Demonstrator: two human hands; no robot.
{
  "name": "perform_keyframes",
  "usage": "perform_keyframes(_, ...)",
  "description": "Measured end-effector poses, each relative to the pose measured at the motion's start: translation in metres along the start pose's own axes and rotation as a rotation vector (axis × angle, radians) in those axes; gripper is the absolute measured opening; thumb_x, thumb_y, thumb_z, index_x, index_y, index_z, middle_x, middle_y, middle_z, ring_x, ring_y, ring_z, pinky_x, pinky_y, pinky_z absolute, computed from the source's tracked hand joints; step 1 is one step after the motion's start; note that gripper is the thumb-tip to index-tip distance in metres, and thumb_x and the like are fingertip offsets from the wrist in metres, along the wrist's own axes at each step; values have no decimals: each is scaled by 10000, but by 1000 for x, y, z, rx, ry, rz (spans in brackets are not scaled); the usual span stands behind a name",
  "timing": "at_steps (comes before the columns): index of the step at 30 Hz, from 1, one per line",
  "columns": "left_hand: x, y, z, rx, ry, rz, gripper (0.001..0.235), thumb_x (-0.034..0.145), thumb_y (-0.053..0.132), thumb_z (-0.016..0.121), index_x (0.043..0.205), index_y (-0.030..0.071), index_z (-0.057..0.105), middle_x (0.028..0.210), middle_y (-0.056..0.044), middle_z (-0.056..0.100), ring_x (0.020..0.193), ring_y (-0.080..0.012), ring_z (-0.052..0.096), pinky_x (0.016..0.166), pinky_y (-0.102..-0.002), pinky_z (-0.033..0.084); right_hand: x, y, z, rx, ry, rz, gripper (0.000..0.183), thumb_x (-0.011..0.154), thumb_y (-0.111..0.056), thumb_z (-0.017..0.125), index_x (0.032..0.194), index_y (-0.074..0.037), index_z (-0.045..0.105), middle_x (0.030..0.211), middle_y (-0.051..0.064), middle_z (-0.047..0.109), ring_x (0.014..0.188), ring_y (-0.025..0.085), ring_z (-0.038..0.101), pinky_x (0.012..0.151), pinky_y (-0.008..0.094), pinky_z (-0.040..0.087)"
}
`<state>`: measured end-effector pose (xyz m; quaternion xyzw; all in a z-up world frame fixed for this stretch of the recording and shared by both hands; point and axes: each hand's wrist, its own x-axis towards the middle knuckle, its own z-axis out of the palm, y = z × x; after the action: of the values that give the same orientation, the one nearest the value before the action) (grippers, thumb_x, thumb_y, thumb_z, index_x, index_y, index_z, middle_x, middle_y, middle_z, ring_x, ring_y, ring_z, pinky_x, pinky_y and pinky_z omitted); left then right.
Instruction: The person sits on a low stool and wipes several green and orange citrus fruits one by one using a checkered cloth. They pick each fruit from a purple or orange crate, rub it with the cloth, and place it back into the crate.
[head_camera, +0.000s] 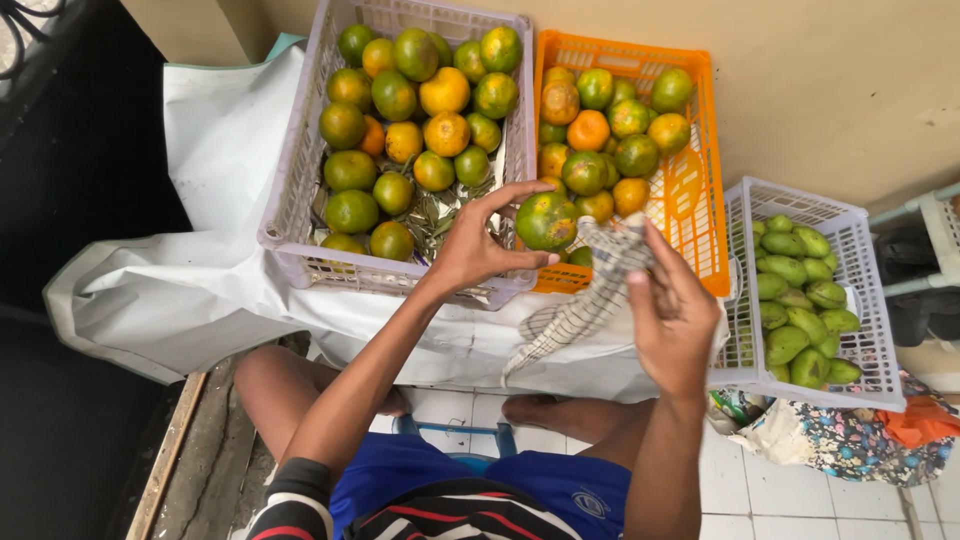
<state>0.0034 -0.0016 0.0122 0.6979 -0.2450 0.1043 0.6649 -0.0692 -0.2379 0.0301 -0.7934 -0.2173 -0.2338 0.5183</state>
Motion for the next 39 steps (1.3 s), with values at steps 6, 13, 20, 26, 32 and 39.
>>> perform_keyframes(6,-4,-37,5,-59,-35,-91,831,639,203,995,1368,74,615,1202,-220,709,1068,-325,714,685,-307,617,30,23,61,-133,256,-95,462,938,-31,769,1295,7,479,1164,180,730,1192,286,660,1042,413,465)
perform_keyframes(13,-2,-49,1,-186,16,-166,864,610,179,1003,1367,123,590,1182,-117,730,1056,-222,729,648,-197,615,15,67,83,-452,289,-268,132,1030,-100,620,1143,-119,686,1337,114,679,1390,322,442,1124,498,289)
perform_keyframes(20,0,-17,-5,-91,-79,-90,755,679,180,956,1351,76,628,1169,-216,724,1021,-295,705,614,-238,586,-11,68,92,-312,46,-242,781,1041,-537,214,1555,42,314,1560,357,289,1421,548,318,1136,637,292)
perform_keyframes(26,-6,-19,5,-124,-249,-131,695,743,201,907,1315,-61,612,1159,-299,705,984,-352,716,686,-318,582,18,32,79,-40,35,-56,848,1037,-577,65,1467,34,467,1488,270,437,1412,445,415,1176,533,294)
perform_keyframes(32,1,-29,2,-241,-14,-138,799,742,171,934,1410,22,521,1233,-249,681,1074,-316,704,725,-269,565,-11,23,108,-42,32,36,853,1021,-618,99,1578,16,221,1585,353,204,1450,550,238,1182,662,195)
perform_keyframes(39,2,2,-4,-97,-146,-82,717,792,195,896,1415,54,570,1236,-277,695,1085,-368,711,715,-297,548,0,38,103,-98,89,-40,829,1053,-579,151,1582,59,183,1596,331,214,1493,516,201,1226,592,152)
